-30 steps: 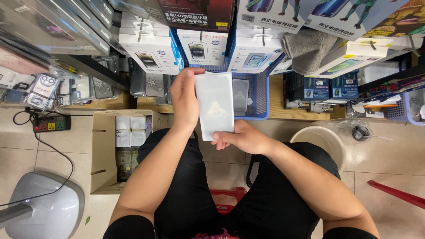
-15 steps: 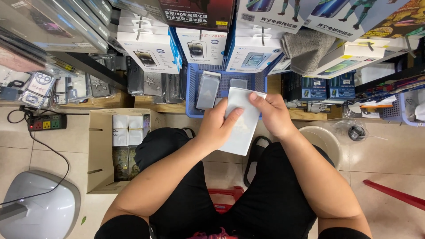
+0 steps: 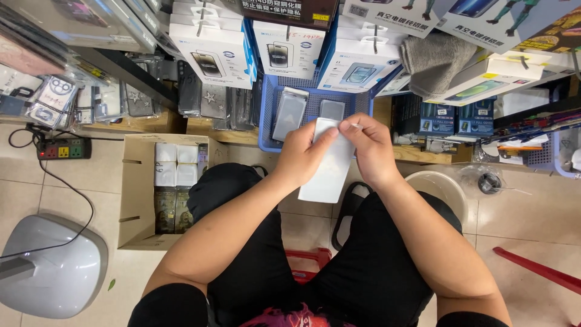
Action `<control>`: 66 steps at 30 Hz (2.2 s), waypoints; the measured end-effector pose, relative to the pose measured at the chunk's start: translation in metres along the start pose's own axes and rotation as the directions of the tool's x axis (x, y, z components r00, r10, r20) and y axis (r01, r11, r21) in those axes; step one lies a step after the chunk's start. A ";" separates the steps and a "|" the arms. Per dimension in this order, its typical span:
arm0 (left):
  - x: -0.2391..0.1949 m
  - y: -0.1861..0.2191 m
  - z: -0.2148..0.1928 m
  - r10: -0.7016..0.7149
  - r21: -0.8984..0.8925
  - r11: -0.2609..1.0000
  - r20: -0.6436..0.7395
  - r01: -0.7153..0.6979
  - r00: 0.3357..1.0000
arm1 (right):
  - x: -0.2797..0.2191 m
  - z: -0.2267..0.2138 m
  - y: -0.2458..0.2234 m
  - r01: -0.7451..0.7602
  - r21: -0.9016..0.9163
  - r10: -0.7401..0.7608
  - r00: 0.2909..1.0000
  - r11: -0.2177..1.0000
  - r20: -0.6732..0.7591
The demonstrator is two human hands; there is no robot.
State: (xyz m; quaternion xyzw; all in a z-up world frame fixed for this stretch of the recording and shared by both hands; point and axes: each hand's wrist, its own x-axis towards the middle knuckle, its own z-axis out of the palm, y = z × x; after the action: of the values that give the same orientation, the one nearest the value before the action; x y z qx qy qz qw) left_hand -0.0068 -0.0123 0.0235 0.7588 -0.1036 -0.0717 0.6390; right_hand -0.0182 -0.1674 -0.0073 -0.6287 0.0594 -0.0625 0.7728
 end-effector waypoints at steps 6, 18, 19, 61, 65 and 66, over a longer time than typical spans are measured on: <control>0.040 -0.026 -0.027 0.081 -0.010 0.996 -0.264 -0.087 0.961 | -0.010 0.015 0.009 -0.228 -0.066 0.237 0.942 0.971 0.236; 0.049 -0.009 -0.063 0.201 0.170 0.975 -0.377 -0.146 0.904 | 0.070 0.004 0.094 -0.531 -0.725 0.732 0.680 0.440 -0.054; 0.049 -0.015 -0.061 0.203 0.174 0.974 -0.376 -0.147 0.904 | 0.080 -0.007 0.136 -0.530 -0.723 0.731 0.680 0.443 -0.050; 0.051 -0.040 -0.053 0.077 0.443 0.892 0.033 -0.084 0.996 | 0.115 -0.051 0.287 -0.688 -0.619 0.352 0.726 0.379 -0.591; 0.045 -0.025 -0.055 0.017 0.493 0.870 -0.002 -0.014 1.000 | 0.096 -0.003 0.179 -0.560 -0.692 0.602 0.766 0.456 -0.224; 0.043 -0.020 -0.056 -0.005 0.503 0.864 -0.016 0.013 1.000 | 0.087 0.011 0.152 -0.459 -0.796 0.666 0.740 0.393 -0.098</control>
State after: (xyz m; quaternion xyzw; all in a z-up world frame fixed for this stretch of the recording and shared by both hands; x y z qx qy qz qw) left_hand 0.0495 0.0340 0.0150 0.9001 -0.1108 -0.0400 0.4194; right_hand 0.0726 -0.1413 -0.1553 -0.8412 0.1981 0.3122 0.3946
